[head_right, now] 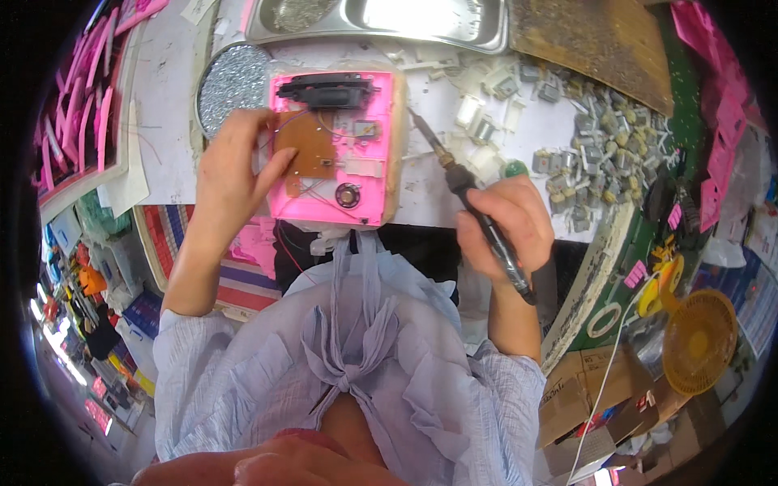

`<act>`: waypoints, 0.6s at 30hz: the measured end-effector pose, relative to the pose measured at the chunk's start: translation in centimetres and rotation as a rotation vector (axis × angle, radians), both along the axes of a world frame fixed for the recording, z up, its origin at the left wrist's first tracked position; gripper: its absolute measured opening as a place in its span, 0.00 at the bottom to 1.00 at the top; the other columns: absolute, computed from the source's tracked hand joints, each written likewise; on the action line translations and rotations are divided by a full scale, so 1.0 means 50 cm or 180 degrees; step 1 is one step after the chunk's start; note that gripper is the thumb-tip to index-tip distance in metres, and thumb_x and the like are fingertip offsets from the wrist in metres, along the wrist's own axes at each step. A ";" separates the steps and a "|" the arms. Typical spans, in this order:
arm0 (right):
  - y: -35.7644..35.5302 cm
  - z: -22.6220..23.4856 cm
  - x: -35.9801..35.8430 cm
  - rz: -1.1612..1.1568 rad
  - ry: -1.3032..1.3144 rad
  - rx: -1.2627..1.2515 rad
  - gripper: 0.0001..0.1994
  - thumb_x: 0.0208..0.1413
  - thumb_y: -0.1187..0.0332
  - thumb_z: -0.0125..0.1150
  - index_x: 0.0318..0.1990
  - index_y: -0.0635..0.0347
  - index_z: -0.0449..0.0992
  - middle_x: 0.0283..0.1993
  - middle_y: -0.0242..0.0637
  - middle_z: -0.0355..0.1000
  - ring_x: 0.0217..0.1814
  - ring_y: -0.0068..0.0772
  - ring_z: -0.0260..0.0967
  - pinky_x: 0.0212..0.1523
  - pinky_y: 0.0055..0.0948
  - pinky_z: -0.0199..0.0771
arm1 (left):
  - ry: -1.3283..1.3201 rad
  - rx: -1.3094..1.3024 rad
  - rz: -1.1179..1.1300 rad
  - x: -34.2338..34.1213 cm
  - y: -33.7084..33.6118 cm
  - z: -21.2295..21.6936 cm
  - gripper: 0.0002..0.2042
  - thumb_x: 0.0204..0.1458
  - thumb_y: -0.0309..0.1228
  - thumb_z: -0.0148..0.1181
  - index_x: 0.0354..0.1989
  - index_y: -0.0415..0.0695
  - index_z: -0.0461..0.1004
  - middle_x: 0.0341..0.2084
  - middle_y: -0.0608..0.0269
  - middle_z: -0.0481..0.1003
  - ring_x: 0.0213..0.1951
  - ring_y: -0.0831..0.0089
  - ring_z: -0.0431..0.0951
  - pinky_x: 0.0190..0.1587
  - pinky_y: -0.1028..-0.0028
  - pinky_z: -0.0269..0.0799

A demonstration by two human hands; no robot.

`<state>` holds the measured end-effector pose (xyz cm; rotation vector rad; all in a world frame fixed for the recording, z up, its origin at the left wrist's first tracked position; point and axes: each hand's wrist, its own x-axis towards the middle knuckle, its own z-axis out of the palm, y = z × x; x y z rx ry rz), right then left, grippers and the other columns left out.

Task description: Assembling internal electronic components into pink plastic toy housings using an electric screwdriver and a soldering iron.

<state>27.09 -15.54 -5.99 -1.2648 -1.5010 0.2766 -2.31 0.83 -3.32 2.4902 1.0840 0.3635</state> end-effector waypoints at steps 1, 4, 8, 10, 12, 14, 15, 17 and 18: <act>0.003 -0.002 -0.001 0.0021 0.0030 0.0027 0.15 0.46 0.79 0.72 0.43 0.69 0.79 0.31 0.44 0.73 0.27 0.39 0.69 0.29 0.33 0.68 | 0.0105 0.0006 -0.0014 -0.011 -0.008 -0.007 0.20 0.50 0.27 0.72 0.50 0.39 0.73 0.39 0.53 0.77 0.40 0.56 0.79 0.41 0.62 0.76; 0.020 0.000 -0.011 0.0116 0.0092 0.0114 0.14 0.48 0.78 0.72 0.43 0.69 0.78 0.30 0.43 0.73 0.27 0.39 0.69 0.29 0.33 0.68 | 0.0192 0.0286 -0.0111 -0.027 -0.019 -0.016 0.12 0.53 0.25 0.69 0.44 0.39 0.75 0.34 0.56 0.78 0.32 0.60 0.81 0.34 0.63 0.75; 0.034 0.012 -0.023 0.0130 -0.0030 0.0164 0.15 0.50 0.76 0.72 0.45 0.69 0.78 0.31 0.43 0.73 0.27 0.38 0.69 0.29 0.33 0.68 | -0.0143 0.0453 -0.0273 -0.009 0.014 0.007 0.07 0.53 0.25 0.68 0.39 0.40 0.79 0.34 0.56 0.79 0.33 0.61 0.81 0.34 0.67 0.76; 0.041 0.021 -0.029 0.0158 -0.0075 0.0184 0.15 0.51 0.75 0.72 0.46 0.69 0.78 0.31 0.43 0.73 0.27 0.38 0.69 0.29 0.32 0.68 | -0.0845 0.0664 -0.0131 0.010 0.025 0.002 0.06 0.51 0.26 0.69 0.36 0.42 0.80 0.34 0.57 0.79 0.34 0.59 0.82 0.34 0.69 0.77; 0.035 0.020 -0.038 -0.0002 0.0231 -0.0090 0.15 0.53 0.74 0.72 0.47 0.68 0.79 0.32 0.44 0.75 0.29 0.36 0.71 0.31 0.31 0.71 | -0.1375 0.0485 -0.0143 0.035 0.036 -0.012 0.06 0.52 0.25 0.70 0.37 0.40 0.81 0.33 0.58 0.80 0.33 0.66 0.83 0.33 0.72 0.78; 0.041 0.024 -0.058 -0.0095 0.0722 -0.0311 0.16 0.55 0.73 0.71 0.49 0.68 0.79 0.34 0.44 0.77 0.31 0.34 0.74 0.33 0.30 0.74 | -0.1831 -0.0328 0.0137 0.055 0.030 -0.026 0.05 0.54 0.24 0.69 0.38 0.38 0.82 0.32 0.59 0.81 0.32 0.72 0.84 0.32 0.74 0.80; 0.050 0.029 -0.078 -0.0123 0.1048 -0.0409 0.16 0.55 0.73 0.71 0.51 0.67 0.79 0.35 0.44 0.78 0.33 0.32 0.75 0.35 0.29 0.75 | -0.2011 -0.1078 0.0408 0.065 0.019 -0.033 0.05 0.55 0.24 0.68 0.38 0.38 0.81 0.31 0.60 0.81 0.31 0.75 0.84 0.31 0.74 0.80; 0.074 0.035 -0.105 -0.0147 0.1204 -0.0570 0.18 0.55 0.75 0.71 0.53 0.66 0.78 0.37 0.42 0.79 0.36 0.30 0.77 0.37 0.27 0.76 | -0.2345 -0.2196 0.0740 0.076 0.008 -0.036 0.05 0.57 0.24 0.67 0.39 0.36 0.81 0.31 0.62 0.82 0.30 0.80 0.83 0.30 0.75 0.81; 0.095 0.033 -0.111 -0.0150 0.1038 -0.0636 0.19 0.55 0.76 0.70 0.55 0.65 0.78 0.38 0.41 0.80 0.37 0.29 0.78 0.39 0.26 0.77 | -0.2513 -0.2563 0.0799 0.079 0.006 -0.035 0.05 0.58 0.24 0.67 0.40 0.36 0.81 0.31 0.62 0.82 0.30 0.82 0.82 0.29 0.76 0.80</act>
